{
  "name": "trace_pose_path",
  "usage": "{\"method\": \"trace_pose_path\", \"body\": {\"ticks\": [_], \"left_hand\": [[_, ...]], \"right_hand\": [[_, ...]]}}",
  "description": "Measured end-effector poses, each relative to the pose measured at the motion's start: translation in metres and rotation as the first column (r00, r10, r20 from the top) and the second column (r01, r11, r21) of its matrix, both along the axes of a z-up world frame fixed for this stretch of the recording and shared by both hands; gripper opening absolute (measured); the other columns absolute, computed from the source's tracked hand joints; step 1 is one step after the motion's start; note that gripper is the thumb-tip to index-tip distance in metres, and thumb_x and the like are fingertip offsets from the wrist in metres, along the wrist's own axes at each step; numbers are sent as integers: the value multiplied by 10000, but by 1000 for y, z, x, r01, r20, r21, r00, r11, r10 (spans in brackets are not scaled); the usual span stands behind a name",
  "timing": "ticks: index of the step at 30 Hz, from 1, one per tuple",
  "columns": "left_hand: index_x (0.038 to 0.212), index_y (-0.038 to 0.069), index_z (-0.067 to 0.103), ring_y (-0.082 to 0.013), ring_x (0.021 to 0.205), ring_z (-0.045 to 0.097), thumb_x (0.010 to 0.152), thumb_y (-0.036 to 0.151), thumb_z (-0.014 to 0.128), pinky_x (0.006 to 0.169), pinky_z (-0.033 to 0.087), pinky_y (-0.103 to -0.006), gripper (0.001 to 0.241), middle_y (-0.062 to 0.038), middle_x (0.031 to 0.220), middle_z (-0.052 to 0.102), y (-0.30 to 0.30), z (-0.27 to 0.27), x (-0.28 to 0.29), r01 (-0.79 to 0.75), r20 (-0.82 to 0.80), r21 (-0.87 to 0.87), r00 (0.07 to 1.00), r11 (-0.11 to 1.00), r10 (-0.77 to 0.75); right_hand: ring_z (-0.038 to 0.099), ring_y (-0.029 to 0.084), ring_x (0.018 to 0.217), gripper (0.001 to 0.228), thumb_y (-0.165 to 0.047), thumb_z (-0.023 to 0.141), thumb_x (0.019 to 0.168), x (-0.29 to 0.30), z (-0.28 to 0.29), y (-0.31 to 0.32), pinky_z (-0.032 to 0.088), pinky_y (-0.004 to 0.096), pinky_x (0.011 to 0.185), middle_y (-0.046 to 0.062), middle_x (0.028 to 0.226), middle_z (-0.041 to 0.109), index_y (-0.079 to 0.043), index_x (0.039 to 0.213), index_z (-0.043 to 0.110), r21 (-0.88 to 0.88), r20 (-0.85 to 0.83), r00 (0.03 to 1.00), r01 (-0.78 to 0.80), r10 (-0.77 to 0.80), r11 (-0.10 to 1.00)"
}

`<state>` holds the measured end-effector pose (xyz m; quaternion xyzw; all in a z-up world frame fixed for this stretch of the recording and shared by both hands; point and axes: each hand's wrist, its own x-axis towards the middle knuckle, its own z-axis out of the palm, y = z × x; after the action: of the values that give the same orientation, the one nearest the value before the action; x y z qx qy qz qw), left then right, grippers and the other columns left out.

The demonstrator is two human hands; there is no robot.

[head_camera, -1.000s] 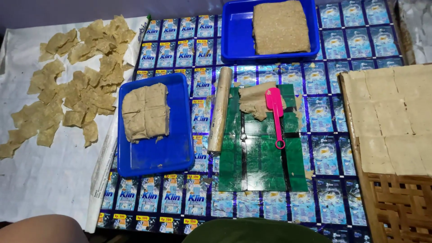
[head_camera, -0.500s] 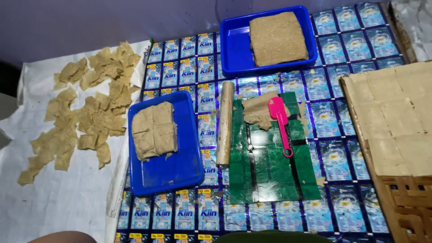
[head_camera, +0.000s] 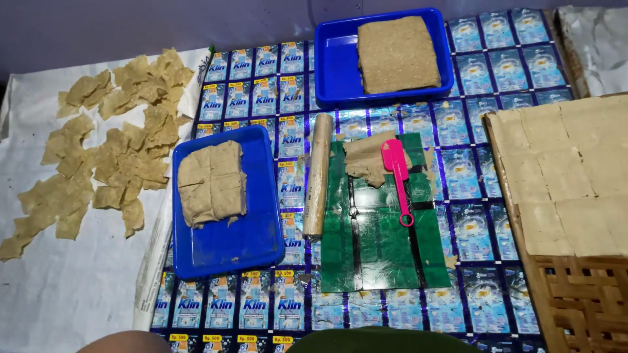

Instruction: Slicing thin sheets from a block of food material and arranging them on a bamboo drying tray.

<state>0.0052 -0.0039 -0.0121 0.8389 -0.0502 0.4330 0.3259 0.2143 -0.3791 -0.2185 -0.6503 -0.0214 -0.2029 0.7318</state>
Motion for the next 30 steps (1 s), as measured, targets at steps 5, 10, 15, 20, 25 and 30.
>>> {"method": "trace_pose_path", "body": {"ticks": [5, 10, 15, 20, 25, 30], "left_hand": [[1283, 72, 546, -263, 1276, 673, 862, 15, 599, 1412, 235, -507, 428, -185, 1443, 576, -13, -50, 27, -13, 32, -39, 999, 999, 15], [1394, 76, 581, -473, 1438, 389, 929, 120, 648, 1167, 65, -751, 472, -267, 1522, 444, -22, -192, 107, -161, -384, -79, 916, 984, 119], [1540, 139, 394, -498, 1486, 271, 895, 234, 706, 1151, 108, -746, 722, -291, 1593, 301, -1, -332, 109, -195, -648, 337, 662, 921, 377], [1612, 104, 278, -509, 1395, 404, 926, 184, 646, 1144, 271, -683, 782, -304, 1537, 364, -3, -363, 103, -203, -692, 235, 652, 951, 310], [1578, 73, 323, -436, 1353, 491, 956, 149, 602, 1143, 333, -596, 686, -276, 1457, 459, -7, -352, 109, -209, -685, 219, 663, 953, 303], [1540, -8, 356, -461, 1157, 589, 837, 159, 690, 972, 462, -554, 796, -265, 1285, 583, 10, -369, 107, -284, -724, 120, 631, 951, 279]], "right_hand": [[662, 84, 971, 134, -11, 522, 1258, 3, -42, 56, 610, 190, 913, -10, 1194, 588, -117, 1337, 501, 8, 40, 999, -24, 23, 1000], [665, 350, 1045, 537, -593, 691, 888, 8, -222, 126, 553, 512, 852, 31, 1162, 568, -189, 1231, 606, -902, -259, 962, -275, 91, 333], [632, 387, 1063, 381, -387, 718, 882, 24, -231, 123, 538, 491, 856, 85, 1066, 544, -128, 1123, 575, -918, -328, 941, -338, 80, 205], [623, 402, 1095, 194, -270, 568, 965, 31, -174, 108, 539, 495, 853, 102, 1033, 591, -147, 1115, 562, -898, -407, 888, -432, 215, 84], [642, 309, 1154, 268, -137, 468, 978, 46, -186, 104, 520, 436, 902, 60, 1118, 652, -180, 1211, 592, -953, -301, 903, -282, 307, -108], [659, 272, 1113, 226, -238, 516, 959, 61, -155, 96, 521, 442, 898, -7, 1053, 675, -272, 1154, 623, -888, -459, 833, -421, 308, -183]]}}
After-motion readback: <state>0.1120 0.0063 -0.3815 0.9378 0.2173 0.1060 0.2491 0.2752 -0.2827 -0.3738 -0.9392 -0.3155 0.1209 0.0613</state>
